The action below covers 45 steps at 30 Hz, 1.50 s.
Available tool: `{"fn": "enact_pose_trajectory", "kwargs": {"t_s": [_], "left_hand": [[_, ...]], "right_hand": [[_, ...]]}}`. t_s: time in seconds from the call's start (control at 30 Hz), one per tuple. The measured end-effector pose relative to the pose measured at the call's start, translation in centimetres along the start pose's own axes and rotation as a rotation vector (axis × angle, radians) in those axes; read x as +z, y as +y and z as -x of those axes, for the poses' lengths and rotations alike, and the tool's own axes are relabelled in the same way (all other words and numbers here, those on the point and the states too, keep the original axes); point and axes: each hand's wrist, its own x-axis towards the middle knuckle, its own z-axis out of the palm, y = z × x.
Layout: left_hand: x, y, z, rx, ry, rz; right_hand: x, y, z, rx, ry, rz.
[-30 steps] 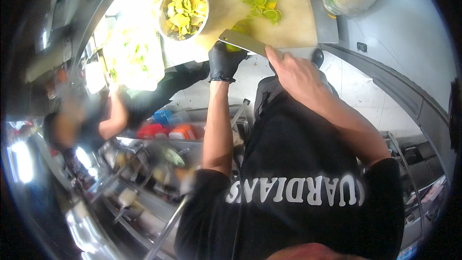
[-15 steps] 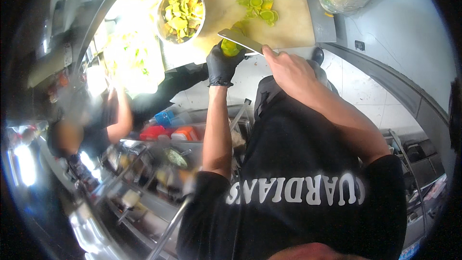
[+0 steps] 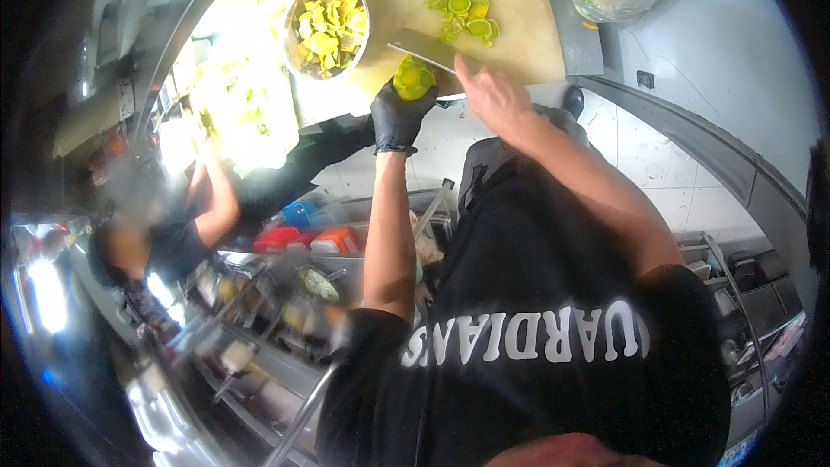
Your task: The person prepares food by cutting items on a cutting board, stirring a pan on the stove, and moving items on a counter in a kitchen.
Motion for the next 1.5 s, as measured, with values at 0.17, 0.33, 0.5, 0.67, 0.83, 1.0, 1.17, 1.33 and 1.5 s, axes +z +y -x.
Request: {"fn": "enact_pose_trajectory", "kwargs": {"t_s": [0.17, 0.33, 0.5, 0.67, 0.83, 1.0, 1.17, 1.33, 1.5], "left_hand": [[0.1, -0.5, 0.0, -0.023, 0.016, 0.184], [0.4, -1.5, 0.0, -0.152, -0.005, 0.344], [1.0, -2.9, -0.1, -0.065, 0.043, 0.301], [0.8, -2.3, -0.3, 0.043, 0.068, 0.161], [0.9, -1.5, -0.4, -0.013, 0.080, 0.224], [0.3, -1.9, -1.1, -0.257, -0.086, 0.526], [2.1, -0.9, -0.6, -0.259, -0.021, 0.688], [4.9, -0.6, 0.0, -0.240, 0.126, 0.772], [4.6, -0.2, -0.1, -0.326, 0.128, 0.680]], "right_hand": [[-1.1, 0.5, 0.9, -0.010, -0.013, -0.294], [-3.2, -0.4, 3.4, -0.001, -0.077, -0.263], [-3.2, 0.0, 3.3, -0.003, -0.098, -0.229], [-2.6, 0.5, 1.5, -0.082, -0.046, -0.219], [0.0, 0.7, 0.3, -0.089, 0.043, -0.151], [-0.4, 1.5, 1.3, 0.086, -0.035, -0.388], [-2.7, 0.9, 4.6, 0.001, -0.059, -0.286], [-4.1, 0.0, 6.0, -0.008, -0.026, -0.203], [-2.7, 0.1, 3.7, -0.057, -0.016, -0.183]]}}
